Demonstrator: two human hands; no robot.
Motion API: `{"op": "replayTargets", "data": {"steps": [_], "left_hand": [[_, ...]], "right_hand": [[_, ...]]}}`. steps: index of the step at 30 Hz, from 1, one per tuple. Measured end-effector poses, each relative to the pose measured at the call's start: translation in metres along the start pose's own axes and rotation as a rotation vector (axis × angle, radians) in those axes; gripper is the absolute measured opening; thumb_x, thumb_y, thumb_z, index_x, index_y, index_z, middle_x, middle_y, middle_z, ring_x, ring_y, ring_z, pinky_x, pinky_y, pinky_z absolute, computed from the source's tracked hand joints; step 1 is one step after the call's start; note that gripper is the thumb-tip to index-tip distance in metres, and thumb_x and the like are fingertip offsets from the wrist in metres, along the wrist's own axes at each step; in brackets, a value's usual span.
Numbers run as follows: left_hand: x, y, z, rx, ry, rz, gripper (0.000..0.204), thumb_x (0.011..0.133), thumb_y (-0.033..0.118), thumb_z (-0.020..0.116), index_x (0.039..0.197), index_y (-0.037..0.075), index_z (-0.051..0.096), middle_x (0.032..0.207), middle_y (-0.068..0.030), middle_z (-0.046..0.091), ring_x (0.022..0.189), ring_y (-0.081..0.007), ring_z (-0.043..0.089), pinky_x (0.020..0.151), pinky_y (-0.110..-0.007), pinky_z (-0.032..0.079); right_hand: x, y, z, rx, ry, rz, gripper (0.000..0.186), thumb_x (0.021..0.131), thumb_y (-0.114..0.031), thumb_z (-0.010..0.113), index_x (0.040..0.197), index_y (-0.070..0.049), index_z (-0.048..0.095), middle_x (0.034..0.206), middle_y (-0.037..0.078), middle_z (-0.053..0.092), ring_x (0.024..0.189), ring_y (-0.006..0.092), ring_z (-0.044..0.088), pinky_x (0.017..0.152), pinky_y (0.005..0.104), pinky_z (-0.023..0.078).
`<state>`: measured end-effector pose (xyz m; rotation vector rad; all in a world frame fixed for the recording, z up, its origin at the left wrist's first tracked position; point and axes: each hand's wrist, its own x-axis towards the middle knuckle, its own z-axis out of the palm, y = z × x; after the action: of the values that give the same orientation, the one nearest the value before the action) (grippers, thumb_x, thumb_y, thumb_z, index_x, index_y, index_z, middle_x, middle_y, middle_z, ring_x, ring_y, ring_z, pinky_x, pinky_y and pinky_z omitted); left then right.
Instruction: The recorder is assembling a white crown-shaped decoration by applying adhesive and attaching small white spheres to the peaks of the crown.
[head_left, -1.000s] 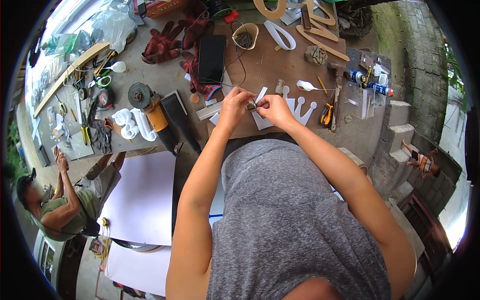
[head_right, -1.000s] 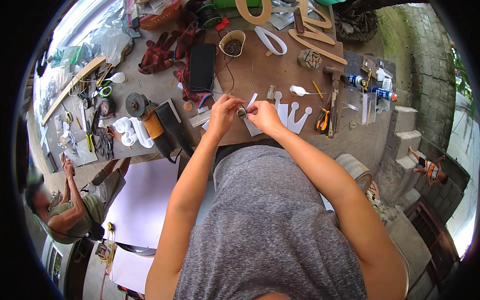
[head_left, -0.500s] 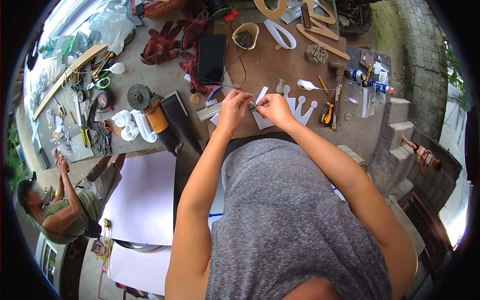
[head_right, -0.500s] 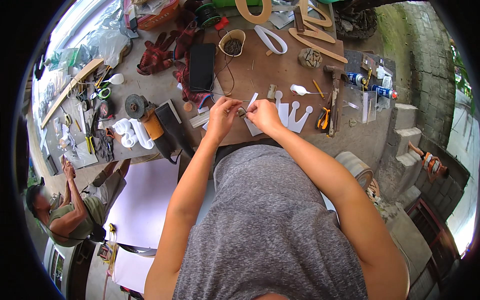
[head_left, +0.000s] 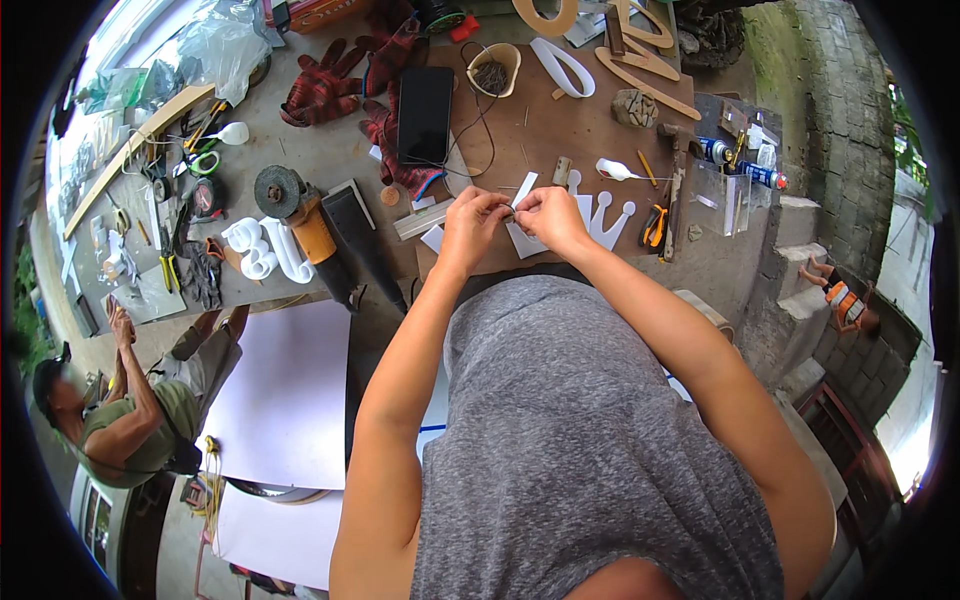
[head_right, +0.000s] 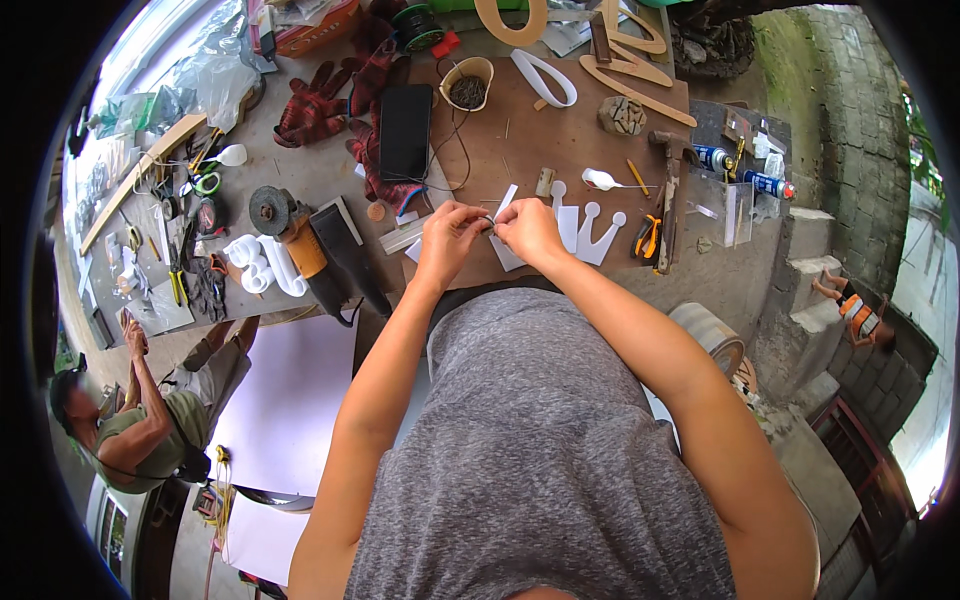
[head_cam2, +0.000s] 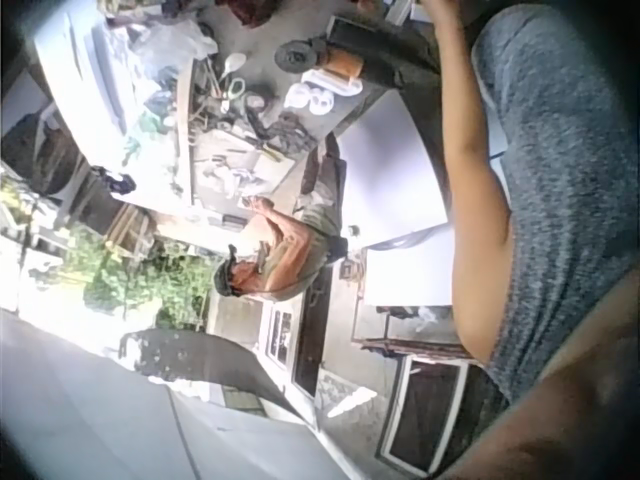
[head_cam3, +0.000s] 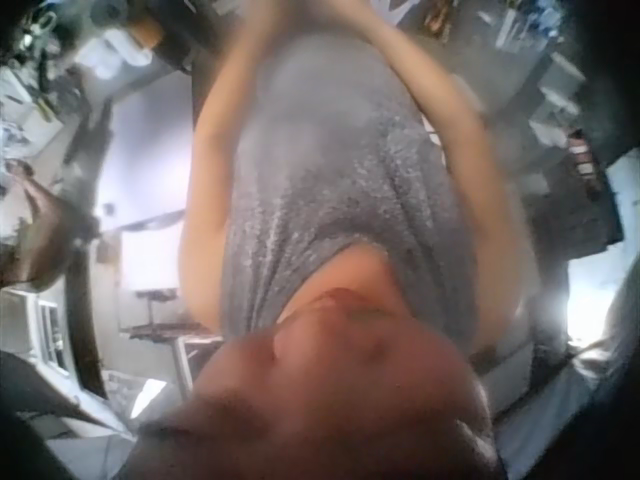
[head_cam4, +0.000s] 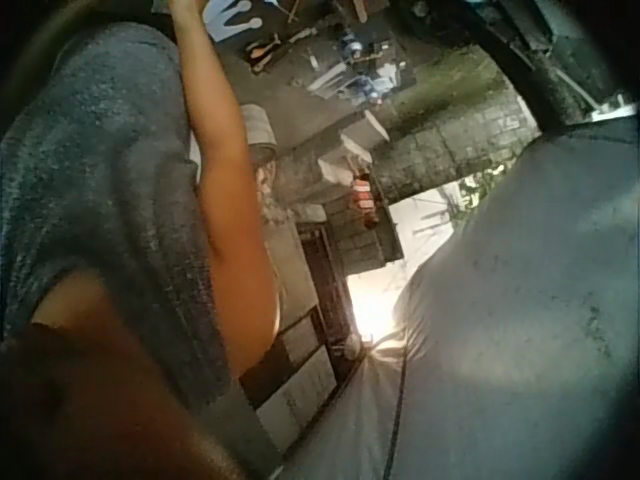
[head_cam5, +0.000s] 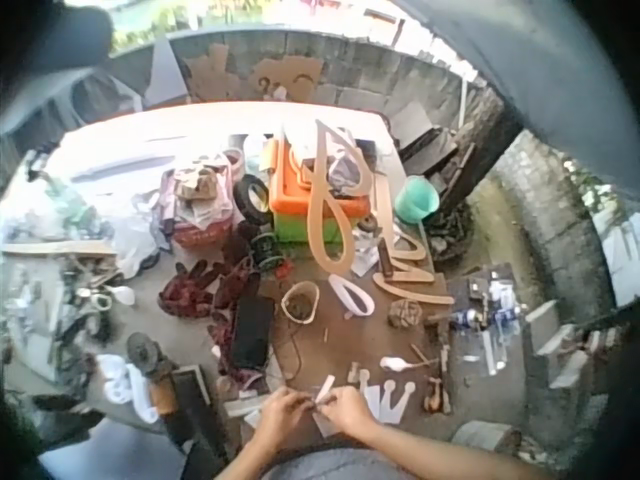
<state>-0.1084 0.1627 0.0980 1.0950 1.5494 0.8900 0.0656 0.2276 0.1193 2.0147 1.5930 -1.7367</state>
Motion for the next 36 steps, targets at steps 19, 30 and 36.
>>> {"op": "replayTargets", "data": {"steps": [19, 30, 36], "left_hand": [[-0.022, 0.001, 0.012, -0.08, 0.195, -0.076, 0.013, 0.094, 0.002, 0.073, 0.106, -0.002, 0.075, 0.094, -0.0152, 0.073, 0.081, -0.0263, 0.074, 0.074, -0.035, 0.058], [-0.055, -0.005, 0.028, 0.196, 0.287, -0.027, 0.017, 0.094, 0.01, 0.075, 0.106, -0.004, 0.076, 0.089, -0.0174, 0.075, 0.072, -0.0239, 0.073, 0.069, -0.035, 0.056], [-0.048, 0.01, 0.045, -0.186, 0.264, -0.463, 0.02, 0.099, 0.013, 0.072, 0.106, -0.005, 0.074, 0.094, -0.0157, 0.078, 0.082, -0.0205, 0.077, 0.071, -0.035, 0.059]], "right_hand": [[0.003, -0.001, 0.004, 0.259, -0.014, 0.171, 0.016, 0.084, -0.005, 0.084, 0.094, 0.004, 0.076, 0.081, 0.012, 0.077, 0.068, 0.016, 0.074, 0.061, 0.0284, 0.061], [-0.001, -0.008, 0.001, 0.322, -0.049, 0.185, 0.015, 0.087, -0.002, 0.081, 0.097, 0.006, 0.073, 0.086, 0.012, 0.075, 0.073, 0.0178, 0.074, 0.063, 0.0286, 0.061], [0.002, -0.006, 0.001, 0.34, -0.057, 0.206, 0.017, 0.086, -0.001, 0.081, 0.099, 0.007, 0.073, 0.087, 0.013, 0.076, 0.072, 0.0183, 0.074, 0.062, 0.0286, 0.061]]}}
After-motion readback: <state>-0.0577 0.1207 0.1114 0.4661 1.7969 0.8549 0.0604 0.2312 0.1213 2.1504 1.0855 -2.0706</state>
